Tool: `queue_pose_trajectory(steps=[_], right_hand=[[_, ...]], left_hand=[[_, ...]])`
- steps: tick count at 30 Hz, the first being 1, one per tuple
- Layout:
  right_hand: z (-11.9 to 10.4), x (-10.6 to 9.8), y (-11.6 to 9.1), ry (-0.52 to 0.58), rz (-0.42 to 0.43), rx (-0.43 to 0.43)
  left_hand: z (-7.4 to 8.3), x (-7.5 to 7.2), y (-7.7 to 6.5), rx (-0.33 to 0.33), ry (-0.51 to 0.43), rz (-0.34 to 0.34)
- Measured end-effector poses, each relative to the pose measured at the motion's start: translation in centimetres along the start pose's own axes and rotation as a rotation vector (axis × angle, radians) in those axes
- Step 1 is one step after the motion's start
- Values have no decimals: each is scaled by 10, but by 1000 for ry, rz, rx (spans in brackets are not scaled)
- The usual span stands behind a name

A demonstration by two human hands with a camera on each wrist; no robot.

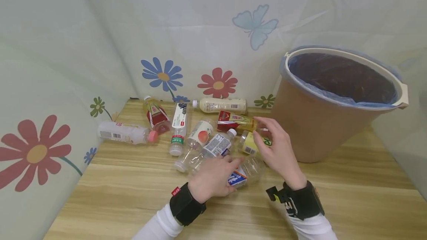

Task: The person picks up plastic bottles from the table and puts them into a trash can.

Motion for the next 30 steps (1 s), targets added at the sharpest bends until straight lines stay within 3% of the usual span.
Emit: queue_pose_trajectory(steps=[13,30], right_hand=[[-8,-4,3,15,15,-14],[-16,-6,3,80,74,-28]], left_hand=[[-3,-3,4,17,-16,-16],[-39,-36,-8,-59,-311,118]])
Point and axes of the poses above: each hand's wrist, its own y-axis towards the middle knuckle, its own x-axis out of the palm, z = x × y, the point moved 7 cm from there along y, towards the middle knuckle, and after that the axes turned 10 degrees about y, right-handed, at the moved point
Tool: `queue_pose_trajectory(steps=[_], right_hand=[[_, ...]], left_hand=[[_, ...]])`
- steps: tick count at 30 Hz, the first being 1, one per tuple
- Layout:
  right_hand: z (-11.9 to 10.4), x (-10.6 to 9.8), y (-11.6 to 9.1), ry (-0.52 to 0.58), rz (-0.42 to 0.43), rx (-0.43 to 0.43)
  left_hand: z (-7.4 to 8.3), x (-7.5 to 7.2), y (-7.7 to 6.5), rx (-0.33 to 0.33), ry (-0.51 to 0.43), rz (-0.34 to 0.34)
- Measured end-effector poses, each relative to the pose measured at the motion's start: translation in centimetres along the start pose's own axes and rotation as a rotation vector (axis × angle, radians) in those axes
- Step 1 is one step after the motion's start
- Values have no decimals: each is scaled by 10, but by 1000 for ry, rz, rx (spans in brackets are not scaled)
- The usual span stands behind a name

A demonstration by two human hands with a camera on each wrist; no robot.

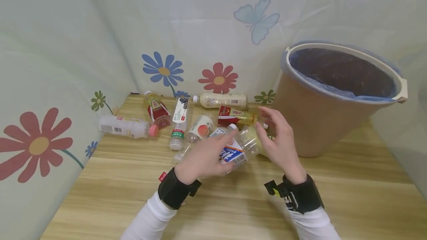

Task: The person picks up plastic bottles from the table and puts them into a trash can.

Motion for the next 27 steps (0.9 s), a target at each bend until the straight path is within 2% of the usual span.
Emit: queue_pose_trajectory(steps=[7,12,16,22,27], right_hand=[[-1,-3,0,10,60,27],[2,4,-4,91,73,88],[6,14,-6,194,27,158],[7,30,-8,303,-96,259],[6,43,-13,339,-227,305]], left_hand=[[-12,-23,1,-41,-112,138],[-20,-29,-1,-103,-194,218],[-26,-31,-3,-152,-283,288],[-31,-38,-4,-159,-467,426],[-29,-36,-4,-161,-559,448]])
Point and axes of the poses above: each hand's wrist, its own y-axis towards the middle knuckle, its own x-axis out of the palm, z = x × y, the point moved 7 cm from there along y, towards the middle knuckle, and after that the axes turned 10 degrees about y, right-handed, at the moved point
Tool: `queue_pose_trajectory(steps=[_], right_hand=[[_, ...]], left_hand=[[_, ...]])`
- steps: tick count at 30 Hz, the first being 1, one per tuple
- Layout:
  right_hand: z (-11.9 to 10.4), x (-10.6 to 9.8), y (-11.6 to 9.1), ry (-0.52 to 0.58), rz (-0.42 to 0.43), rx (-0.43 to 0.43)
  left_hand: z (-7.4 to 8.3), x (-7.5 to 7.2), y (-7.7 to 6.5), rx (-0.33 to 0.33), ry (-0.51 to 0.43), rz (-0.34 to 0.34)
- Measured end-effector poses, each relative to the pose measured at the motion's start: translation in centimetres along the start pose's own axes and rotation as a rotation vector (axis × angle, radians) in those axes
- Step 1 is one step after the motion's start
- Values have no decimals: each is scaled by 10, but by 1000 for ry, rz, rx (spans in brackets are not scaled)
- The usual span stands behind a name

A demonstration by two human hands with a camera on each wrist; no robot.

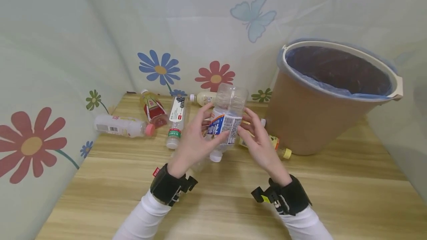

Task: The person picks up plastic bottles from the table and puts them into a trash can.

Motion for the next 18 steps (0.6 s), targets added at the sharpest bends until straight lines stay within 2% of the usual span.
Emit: queue_pose_trajectory(steps=[4,7,12,18], right_hand=[[3,6,-1,31,-45,3],[3,8,0,54,-58,-7],[6,11,0,57,-72,-15],[8,11,2,57,-69,-51]], left_hand=[[-2,5,-1,-29,5,1],[0,7,-1,-23,6,0],[1,12,-2,1,-39,-46],[-1,14,-3,7,-42,-83]])
Point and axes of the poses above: each hand's wrist, its own y-axis towards the middle knuckle, its own x-axis out of the palm, z = x × y, the point moved 7 cm from there along y, towards the middle knuckle, and after that the axes turned 10 degrees about y, right-handed, at the moved point
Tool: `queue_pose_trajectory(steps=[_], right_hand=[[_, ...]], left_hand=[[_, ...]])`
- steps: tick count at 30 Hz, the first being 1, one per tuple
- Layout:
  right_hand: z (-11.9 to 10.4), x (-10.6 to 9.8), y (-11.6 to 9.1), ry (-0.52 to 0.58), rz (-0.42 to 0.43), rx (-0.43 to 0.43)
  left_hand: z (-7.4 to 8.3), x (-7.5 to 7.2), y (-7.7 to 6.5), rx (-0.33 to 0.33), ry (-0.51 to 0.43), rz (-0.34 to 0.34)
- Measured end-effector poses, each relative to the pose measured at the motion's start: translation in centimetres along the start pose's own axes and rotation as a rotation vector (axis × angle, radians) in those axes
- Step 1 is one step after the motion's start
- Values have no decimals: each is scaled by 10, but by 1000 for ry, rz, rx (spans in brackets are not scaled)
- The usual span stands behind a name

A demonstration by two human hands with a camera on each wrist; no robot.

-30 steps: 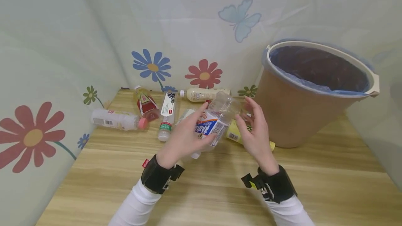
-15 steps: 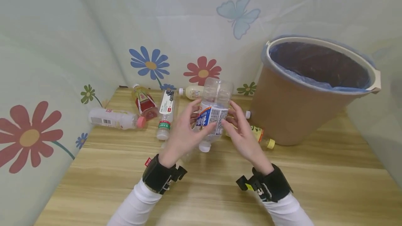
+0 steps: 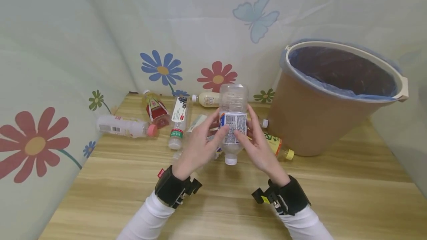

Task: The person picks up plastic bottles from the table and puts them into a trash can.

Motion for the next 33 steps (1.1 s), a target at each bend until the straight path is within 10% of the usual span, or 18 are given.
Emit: queue_pose_trajectory(steps=[33], right_hand=[[-5,-13,1,-62,47,-47]], left_hand=[[0,3,-1,3,91,-9]])
Point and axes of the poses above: each hand's wrist, its own y-axis towards the middle knuckle, its own x-axis out of the palm, z = x × y, the point moved 7 cm from there along y, towards the middle knuckle, and after that the axes turned 10 degrees about y, right-handed, at the moved point
